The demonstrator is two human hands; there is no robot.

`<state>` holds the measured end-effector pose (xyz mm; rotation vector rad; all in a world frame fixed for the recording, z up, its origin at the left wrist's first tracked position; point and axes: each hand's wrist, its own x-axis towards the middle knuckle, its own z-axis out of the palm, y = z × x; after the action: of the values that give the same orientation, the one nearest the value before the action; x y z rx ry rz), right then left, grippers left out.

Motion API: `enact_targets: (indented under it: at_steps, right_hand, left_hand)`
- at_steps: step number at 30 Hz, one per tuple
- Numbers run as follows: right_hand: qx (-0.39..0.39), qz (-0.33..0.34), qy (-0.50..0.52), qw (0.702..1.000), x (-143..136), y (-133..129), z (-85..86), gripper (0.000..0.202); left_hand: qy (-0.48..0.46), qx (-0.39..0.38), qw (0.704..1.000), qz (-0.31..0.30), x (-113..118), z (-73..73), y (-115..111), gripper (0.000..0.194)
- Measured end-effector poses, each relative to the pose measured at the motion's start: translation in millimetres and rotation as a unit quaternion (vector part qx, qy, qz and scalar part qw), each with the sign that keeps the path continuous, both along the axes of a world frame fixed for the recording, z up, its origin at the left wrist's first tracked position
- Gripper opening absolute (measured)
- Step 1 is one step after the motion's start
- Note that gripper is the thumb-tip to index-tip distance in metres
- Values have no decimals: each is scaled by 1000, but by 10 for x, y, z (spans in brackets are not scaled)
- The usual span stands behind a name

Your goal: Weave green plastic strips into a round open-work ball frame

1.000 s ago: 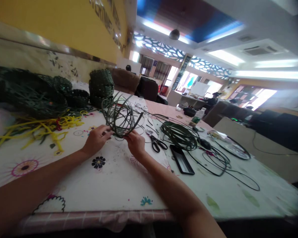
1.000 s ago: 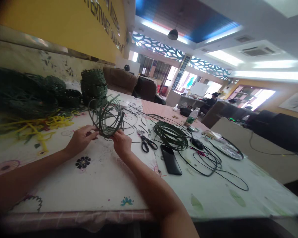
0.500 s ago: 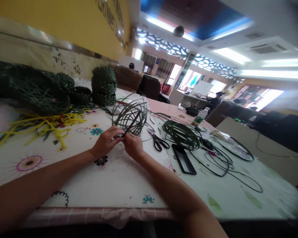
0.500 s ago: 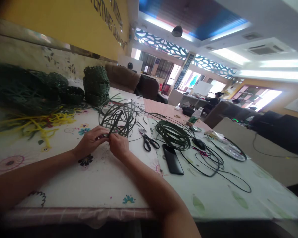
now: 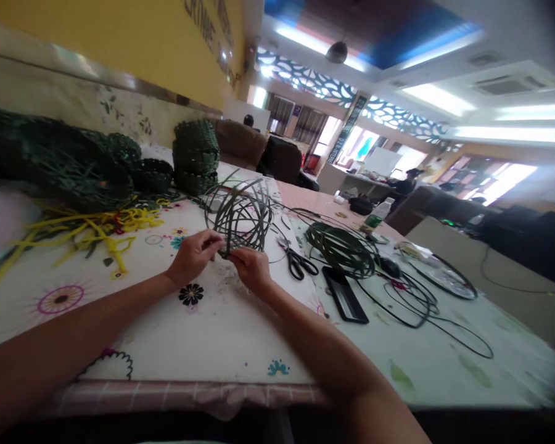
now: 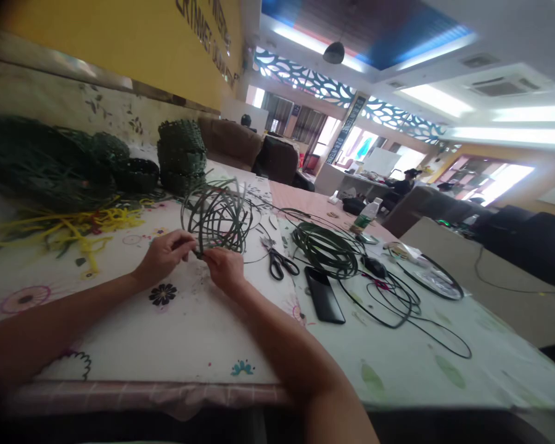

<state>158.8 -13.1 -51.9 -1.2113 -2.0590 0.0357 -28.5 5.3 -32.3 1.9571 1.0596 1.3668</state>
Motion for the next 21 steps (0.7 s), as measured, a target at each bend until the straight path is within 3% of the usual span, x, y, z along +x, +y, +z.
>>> enact_targets:
  at_steps: [4, 9, 16, 21]
  right_hand:
    - [-2, 5, 77, 997, 100, 68, 7, 13]
    - [-13, 18, 113, 993, 139, 113, 8, 12]
    - [-44, 30, 79, 995, 73, 68, 16, 17]
    - [-65, 30, 55, 996, 40, 30, 3, 20]
  left_hand:
    - [-22, -16, 997, 77, -84, -39, 90, 28]
    - [2, -28, 998, 57, -41, -100, 119, 31]
    - [-80, -123, 989, 24, 78, -114, 32, 35]
    - [-17, 1, 997, 74, 60, -126, -18, 20]
